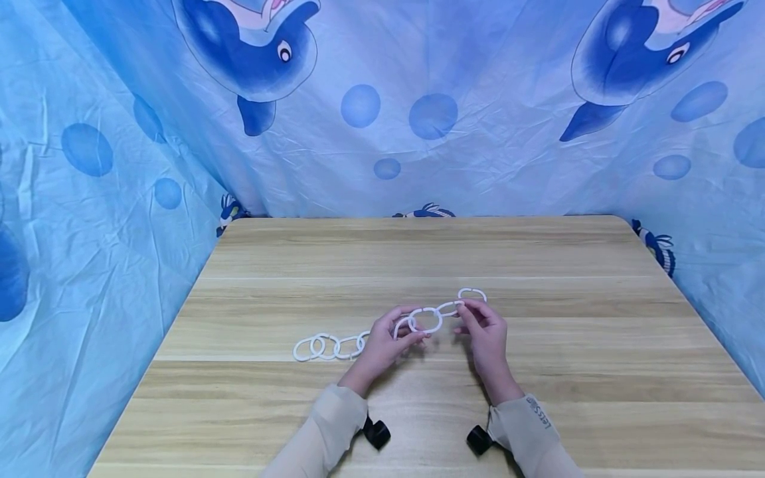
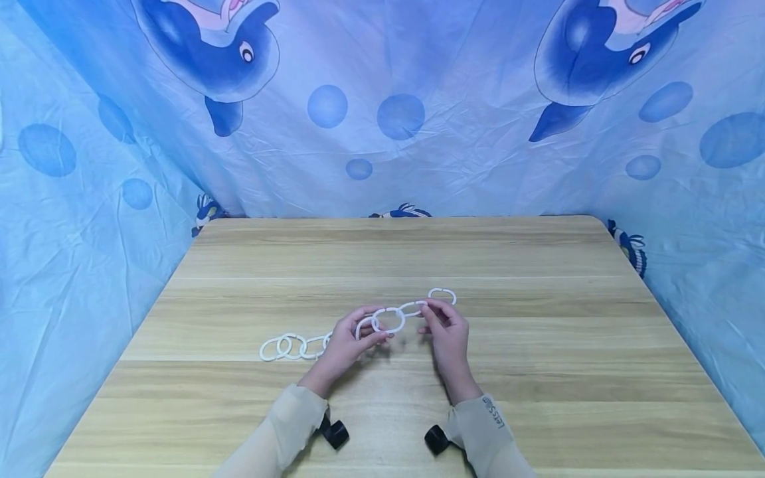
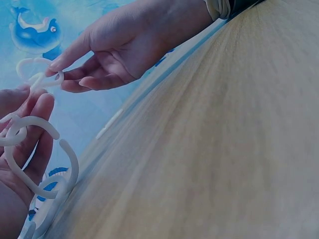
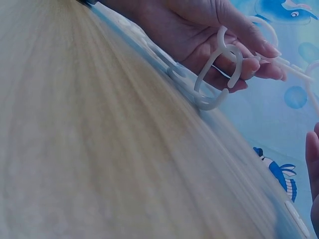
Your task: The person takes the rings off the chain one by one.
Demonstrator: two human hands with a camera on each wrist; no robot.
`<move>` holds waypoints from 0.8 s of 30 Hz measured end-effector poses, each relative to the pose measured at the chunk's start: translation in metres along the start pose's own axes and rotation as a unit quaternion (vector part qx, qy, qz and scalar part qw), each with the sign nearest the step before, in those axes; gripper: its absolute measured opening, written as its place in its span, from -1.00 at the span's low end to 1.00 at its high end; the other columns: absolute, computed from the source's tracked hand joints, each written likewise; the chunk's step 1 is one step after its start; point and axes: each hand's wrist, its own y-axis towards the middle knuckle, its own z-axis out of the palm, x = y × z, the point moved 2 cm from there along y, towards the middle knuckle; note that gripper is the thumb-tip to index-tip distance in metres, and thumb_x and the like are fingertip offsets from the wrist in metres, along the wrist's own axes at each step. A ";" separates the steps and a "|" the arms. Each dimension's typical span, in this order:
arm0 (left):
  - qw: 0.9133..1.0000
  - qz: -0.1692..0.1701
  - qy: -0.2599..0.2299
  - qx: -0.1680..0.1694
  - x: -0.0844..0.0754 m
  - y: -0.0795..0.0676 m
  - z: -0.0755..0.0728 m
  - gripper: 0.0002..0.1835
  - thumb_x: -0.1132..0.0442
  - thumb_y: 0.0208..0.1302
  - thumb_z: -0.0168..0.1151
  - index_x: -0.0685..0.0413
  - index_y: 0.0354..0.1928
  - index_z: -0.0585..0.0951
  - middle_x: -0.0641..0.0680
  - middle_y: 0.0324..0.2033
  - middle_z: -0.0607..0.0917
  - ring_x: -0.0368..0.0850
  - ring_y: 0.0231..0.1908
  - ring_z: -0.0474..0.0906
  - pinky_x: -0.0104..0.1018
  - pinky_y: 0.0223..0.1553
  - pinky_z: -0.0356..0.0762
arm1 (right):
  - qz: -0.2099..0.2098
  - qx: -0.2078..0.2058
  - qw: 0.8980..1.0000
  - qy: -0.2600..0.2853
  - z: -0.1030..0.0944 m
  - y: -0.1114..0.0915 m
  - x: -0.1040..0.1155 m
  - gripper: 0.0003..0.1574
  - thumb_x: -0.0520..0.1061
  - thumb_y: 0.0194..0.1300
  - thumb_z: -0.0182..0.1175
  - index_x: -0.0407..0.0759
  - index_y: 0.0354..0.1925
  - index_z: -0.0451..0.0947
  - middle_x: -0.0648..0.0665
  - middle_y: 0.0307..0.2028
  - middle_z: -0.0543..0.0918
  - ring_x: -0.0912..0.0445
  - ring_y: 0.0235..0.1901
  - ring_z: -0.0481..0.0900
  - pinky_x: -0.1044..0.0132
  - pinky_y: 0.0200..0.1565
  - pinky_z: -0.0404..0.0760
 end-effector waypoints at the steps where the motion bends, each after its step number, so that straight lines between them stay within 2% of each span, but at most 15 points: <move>1: 1.000 -0.001 -0.002 0.001 0.000 0.000 0.000 -0.48 0.46 0.19 0.28 0.28 0.22 0.43 0.45 -0.16 0.66 -0.02 -0.30 0.72 -0.42 -0.31 0.71 | 0.003 -0.002 1.000 -0.004 0.000 0.000 0.000 -0.84 -0.33 0.27 0.23 -0.37 -0.17 0.60 0.04 -0.37 0.68 0.25 -0.39 0.63 0.35 -0.46 0.73; 5: 1.000 -0.008 -0.002 0.004 0.001 0.001 0.000 -0.50 0.45 0.20 0.27 0.31 0.20 0.44 0.44 -0.16 0.67 -0.14 -0.37 0.71 -0.50 -0.42 0.64 | 0.016 -0.012 1.000 -0.012 -0.003 0.001 0.000 -0.74 -0.28 0.30 0.22 -0.44 -0.08 0.55 0.06 -0.35 0.67 0.25 -0.38 0.63 0.36 -0.44 0.73; 12: 1.000 -0.004 0.001 0.006 0.002 0.001 -0.001 -0.52 0.43 0.22 0.26 0.41 0.18 0.43 0.45 -0.15 0.66 -0.24 -0.39 0.68 -0.38 -0.25 0.72 | 0.029 -0.014 0.999 -0.017 -0.004 0.002 0.001 -0.69 -0.25 0.32 0.21 -0.45 -0.04 0.53 0.10 -0.33 0.66 0.26 -0.36 0.63 0.38 -0.44 0.72; 20: 1.000 -0.002 -0.023 -0.010 0.001 0.002 -0.002 -0.59 0.43 0.30 0.17 0.46 0.15 0.42 0.51 -0.18 0.64 -0.28 -0.42 0.67 -0.43 -0.23 0.72 | 0.034 -0.018 0.999 -0.014 -0.004 0.002 0.000 -0.71 -0.26 0.32 0.20 -0.44 -0.04 0.53 0.09 -0.31 0.66 0.25 -0.36 0.63 0.38 -0.42 0.72; 24: 1.000 0.002 -0.016 -0.024 0.001 0.002 -0.003 -0.64 0.37 0.36 0.12 0.49 0.10 0.44 0.51 -0.17 0.65 -0.30 -0.46 0.65 -0.43 -0.27 0.71 | 0.027 -0.020 0.999 -0.008 -0.003 0.002 0.000 -0.70 -0.28 0.32 0.20 -0.48 -0.05 0.52 0.09 -0.33 0.66 0.27 -0.38 0.63 0.41 -0.44 0.72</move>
